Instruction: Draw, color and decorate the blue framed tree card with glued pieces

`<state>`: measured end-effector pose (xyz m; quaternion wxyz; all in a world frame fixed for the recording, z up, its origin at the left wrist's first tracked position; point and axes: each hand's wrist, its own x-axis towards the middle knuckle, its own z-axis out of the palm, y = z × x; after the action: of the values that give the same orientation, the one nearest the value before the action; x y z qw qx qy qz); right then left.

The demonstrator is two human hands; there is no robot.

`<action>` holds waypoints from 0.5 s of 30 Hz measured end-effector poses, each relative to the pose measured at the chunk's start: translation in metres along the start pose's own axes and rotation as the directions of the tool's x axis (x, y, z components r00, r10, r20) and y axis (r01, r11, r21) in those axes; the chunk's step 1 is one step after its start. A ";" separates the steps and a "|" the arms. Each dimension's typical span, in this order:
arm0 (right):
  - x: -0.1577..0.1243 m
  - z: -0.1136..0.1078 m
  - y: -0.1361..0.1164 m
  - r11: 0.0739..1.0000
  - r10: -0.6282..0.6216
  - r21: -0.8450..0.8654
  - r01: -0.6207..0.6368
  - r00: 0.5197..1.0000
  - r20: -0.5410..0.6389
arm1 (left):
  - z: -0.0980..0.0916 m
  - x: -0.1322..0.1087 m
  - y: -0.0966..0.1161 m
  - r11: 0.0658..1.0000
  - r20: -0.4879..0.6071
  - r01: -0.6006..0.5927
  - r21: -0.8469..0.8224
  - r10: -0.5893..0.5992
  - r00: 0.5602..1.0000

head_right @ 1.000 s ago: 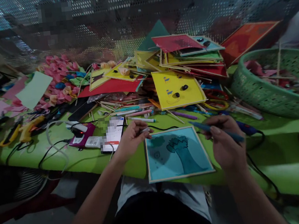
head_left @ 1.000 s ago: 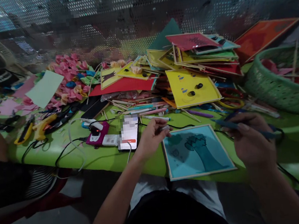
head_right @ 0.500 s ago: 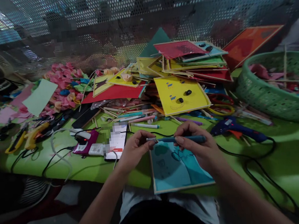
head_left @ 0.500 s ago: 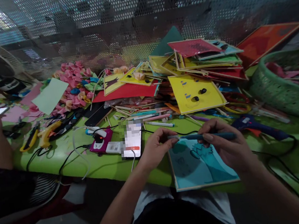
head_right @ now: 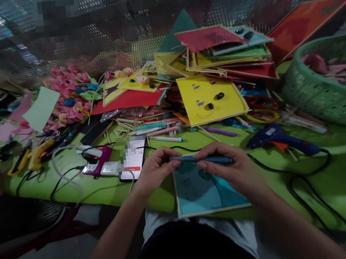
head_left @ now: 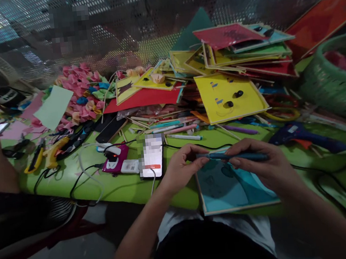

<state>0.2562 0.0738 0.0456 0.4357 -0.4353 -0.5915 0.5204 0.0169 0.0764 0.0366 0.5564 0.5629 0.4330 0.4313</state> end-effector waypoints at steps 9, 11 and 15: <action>-0.005 0.008 -0.010 0.999 -0.036 -0.022 0.036 0.999 -0.002 | 0.001 -0.004 0.001 1.000 0.053 -0.018 -0.010 0.018 0.998; -0.004 0.009 -0.010 0.994 -0.055 -0.097 0.052 0.998 -0.025 | 0.002 -0.005 0.002 1.000 0.049 0.000 -0.015 0.001 0.999; -0.006 0.011 -0.008 0.988 0.018 -0.154 -0.020 1.000 -0.016 | 0.002 -0.008 0.004 0.999 0.044 0.007 -0.035 -0.006 0.999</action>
<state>0.2468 0.0652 0.0528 0.4002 -0.4771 -0.6226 0.4739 0.0169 0.0685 0.0405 0.5769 0.5611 0.4149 0.4245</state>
